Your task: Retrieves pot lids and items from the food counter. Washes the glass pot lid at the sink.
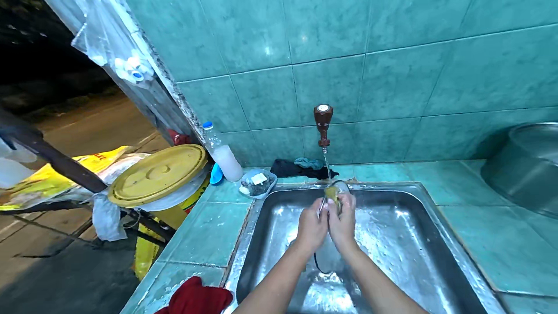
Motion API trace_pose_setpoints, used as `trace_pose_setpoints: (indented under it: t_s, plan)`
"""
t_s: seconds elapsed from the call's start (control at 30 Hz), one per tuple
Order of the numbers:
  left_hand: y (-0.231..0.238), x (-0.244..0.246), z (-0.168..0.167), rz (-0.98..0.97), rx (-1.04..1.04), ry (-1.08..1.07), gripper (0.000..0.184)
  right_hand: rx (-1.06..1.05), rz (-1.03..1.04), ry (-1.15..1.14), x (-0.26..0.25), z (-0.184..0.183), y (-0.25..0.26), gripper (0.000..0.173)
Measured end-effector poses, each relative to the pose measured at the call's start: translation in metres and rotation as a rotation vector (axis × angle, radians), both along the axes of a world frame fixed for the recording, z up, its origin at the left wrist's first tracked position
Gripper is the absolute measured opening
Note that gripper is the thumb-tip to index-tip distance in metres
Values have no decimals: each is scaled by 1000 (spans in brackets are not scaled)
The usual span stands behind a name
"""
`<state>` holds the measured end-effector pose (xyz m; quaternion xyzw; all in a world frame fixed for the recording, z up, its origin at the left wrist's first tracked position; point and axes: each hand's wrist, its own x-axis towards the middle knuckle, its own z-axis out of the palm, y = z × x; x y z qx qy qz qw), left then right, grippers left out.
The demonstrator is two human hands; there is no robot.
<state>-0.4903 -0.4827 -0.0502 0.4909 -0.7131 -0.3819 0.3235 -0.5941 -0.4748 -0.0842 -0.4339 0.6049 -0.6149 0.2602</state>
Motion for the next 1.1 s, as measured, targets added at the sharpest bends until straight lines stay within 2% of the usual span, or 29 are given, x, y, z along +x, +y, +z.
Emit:
trace_pose_setpoints:
  t_s: [0.07,0.17,0.23,0.33,0.43,0.5,0.57,0.63,0.7,0.77,0.83,0.9,0.97,1.03,1.1]
  plan:
    - [2,-1,-4,-30,-14,5,34,109,-23,-1,-18,0,-9,35]
    - [13,3,-11,-105,12,74,35,282,-133,-145,-57,-15,-36,38]
    - [16,7,-18,-129,-38,133,35,229,-139,-226,-67,-22,-42,36]
    - [18,18,-27,-175,-81,196,36,118,-76,-214,-73,-26,-40,30]
    - [17,25,-17,-236,72,155,41,70,-37,-61,-76,-26,-32,30]
    - [9,22,-1,-225,247,125,40,24,16,161,-67,-16,-23,35]
    - [1,17,9,-213,322,90,38,-103,19,347,-44,-9,-9,37]
    - [-3,14,5,-208,214,49,35,-274,-6,417,-19,-15,-1,39]
    - [-2,13,-7,-171,56,50,34,-347,9,422,-11,-26,-1,49]
    - [3,15,-13,-162,57,110,34,-158,15,260,-28,-32,-8,45]
    - [11,16,-13,-162,114,164,35,151,-41,-47,-55,-33,-24,43]
    - [16,15,-15,-151,96,178,35,283,-92,-154,-63,-33,-33,48]
    - [9,11,-15,-148,58,167,35,210,-46,-62,-47,-19,-25,51]
    - [1,9,-19,-126,-8,131,34,43,27,93,-20,-8,-9,53]
    - [0,9,-22,-101,-27,120,33,-15,68,144,-13,-7,-8,54]
